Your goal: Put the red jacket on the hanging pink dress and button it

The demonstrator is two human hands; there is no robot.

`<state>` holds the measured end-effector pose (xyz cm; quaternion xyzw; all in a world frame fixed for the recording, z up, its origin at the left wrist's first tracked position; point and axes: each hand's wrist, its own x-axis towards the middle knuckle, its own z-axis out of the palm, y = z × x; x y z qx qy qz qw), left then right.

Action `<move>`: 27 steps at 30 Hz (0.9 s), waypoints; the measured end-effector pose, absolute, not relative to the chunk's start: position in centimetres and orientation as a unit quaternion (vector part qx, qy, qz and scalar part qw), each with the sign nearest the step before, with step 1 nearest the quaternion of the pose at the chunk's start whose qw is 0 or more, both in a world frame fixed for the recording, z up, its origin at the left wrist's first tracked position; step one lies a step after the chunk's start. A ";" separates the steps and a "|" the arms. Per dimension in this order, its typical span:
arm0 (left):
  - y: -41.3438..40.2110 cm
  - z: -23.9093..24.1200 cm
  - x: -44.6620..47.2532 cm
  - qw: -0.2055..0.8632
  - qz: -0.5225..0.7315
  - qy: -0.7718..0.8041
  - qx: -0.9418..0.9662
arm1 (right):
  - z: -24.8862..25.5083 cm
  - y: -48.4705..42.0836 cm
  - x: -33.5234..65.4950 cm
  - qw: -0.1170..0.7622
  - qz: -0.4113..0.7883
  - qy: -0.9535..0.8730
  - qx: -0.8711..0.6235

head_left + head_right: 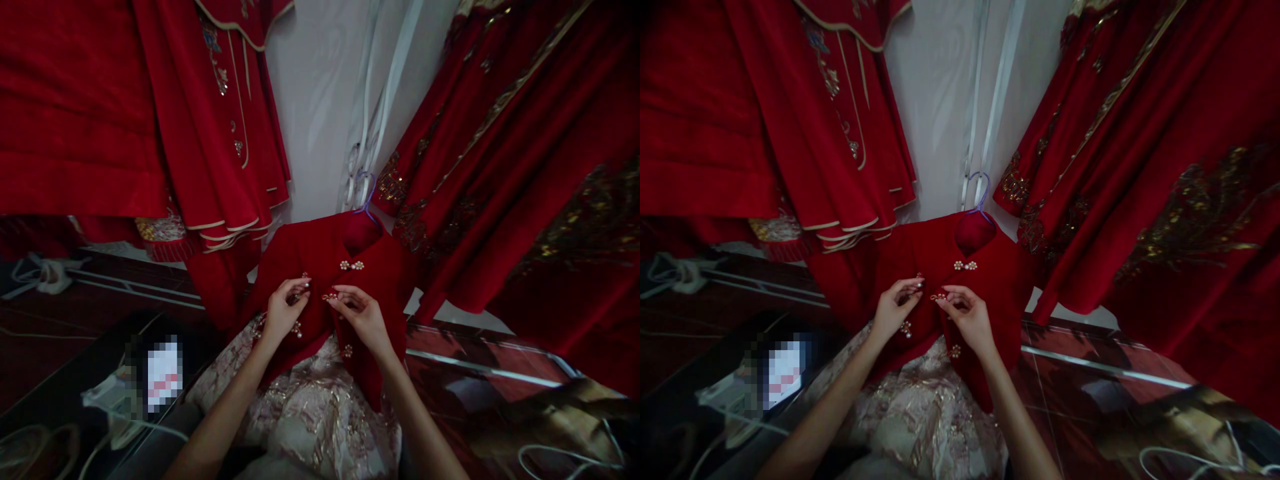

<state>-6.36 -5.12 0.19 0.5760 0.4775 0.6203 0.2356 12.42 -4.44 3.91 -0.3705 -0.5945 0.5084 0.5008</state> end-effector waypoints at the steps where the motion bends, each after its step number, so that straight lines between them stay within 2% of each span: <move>1: -5.1 0.1 -6.4 0.238 0.621 0.478 0.574 | 3.8 -4.3 12.2 0.504 0.506 -0.593 -0.373; 8: -5.1 1.4 -5.9 0.280 0.655 0.453 0.536 | 3.7 -2.5 9.8 0.519 0.473 -0.607 -0.372; 20: -4.6 0.6 -5.5 0.226 0.664 0.460 0.545 | 2.0 -2.6 7.7 0.551 0.271 -0.686 -0.391; 27: -3.8 -0.5 -5.2 0.191 0.671 0.470 0.541 | 1.0 -2.3 7.6 0.577 0.211 -0.681 -0.398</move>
